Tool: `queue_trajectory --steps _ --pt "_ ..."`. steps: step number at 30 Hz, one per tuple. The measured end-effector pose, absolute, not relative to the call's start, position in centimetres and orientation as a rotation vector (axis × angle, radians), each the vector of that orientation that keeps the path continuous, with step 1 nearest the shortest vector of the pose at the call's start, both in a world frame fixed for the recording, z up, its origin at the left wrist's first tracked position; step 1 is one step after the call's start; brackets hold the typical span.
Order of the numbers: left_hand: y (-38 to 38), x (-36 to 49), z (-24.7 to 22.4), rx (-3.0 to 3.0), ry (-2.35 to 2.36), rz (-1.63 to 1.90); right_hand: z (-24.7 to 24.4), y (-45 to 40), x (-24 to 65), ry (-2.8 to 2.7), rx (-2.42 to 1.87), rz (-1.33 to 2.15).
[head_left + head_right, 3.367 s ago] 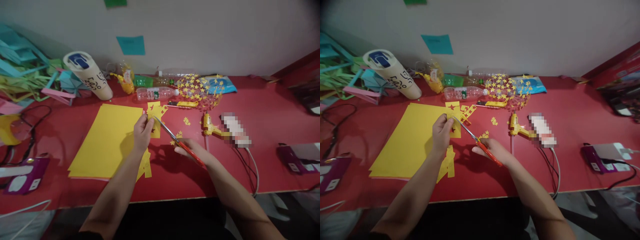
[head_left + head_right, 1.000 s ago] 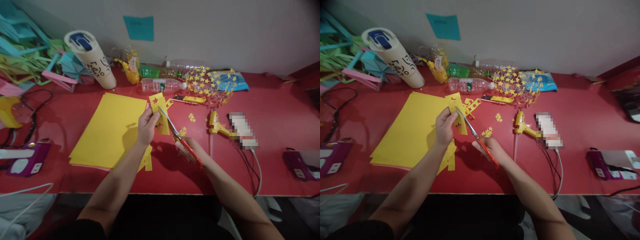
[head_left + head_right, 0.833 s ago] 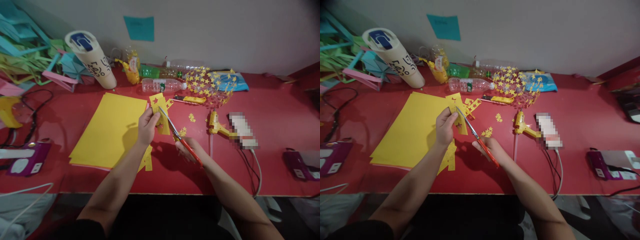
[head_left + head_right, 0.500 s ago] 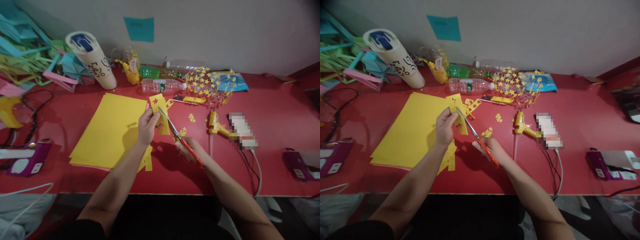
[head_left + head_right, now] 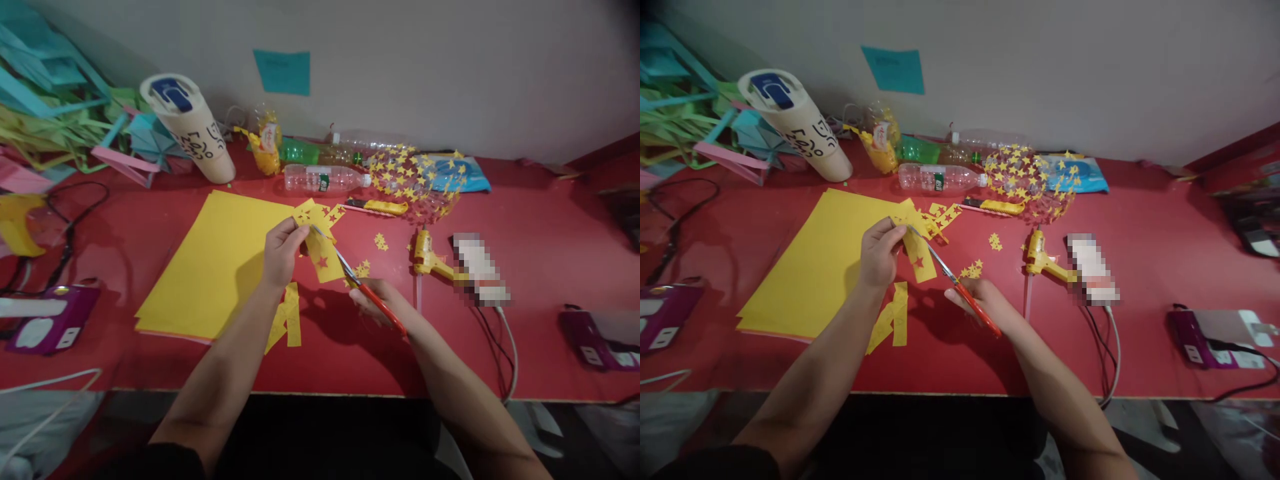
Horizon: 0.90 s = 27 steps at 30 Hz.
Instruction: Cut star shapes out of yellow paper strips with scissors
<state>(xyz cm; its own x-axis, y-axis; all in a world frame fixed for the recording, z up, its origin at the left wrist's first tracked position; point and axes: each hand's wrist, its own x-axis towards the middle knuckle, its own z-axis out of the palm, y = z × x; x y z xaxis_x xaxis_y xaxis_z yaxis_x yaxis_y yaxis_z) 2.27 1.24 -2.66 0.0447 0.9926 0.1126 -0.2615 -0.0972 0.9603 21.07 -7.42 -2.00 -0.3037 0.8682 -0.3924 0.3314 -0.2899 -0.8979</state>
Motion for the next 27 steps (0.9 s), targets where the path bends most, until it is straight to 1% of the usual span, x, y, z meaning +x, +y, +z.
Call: queue_trajectory --steps 14,27 --pt "0.5 3.4 -1.7 1.065 0.905 1.381 -3.2 -8.0 20.8 -1.489 -1.382 1.659" --pt "0.3 3.5 -2.0 1.128 0.874 1.324 -2.4 -8.2 20.4 -1.496 -1.389 1.646"
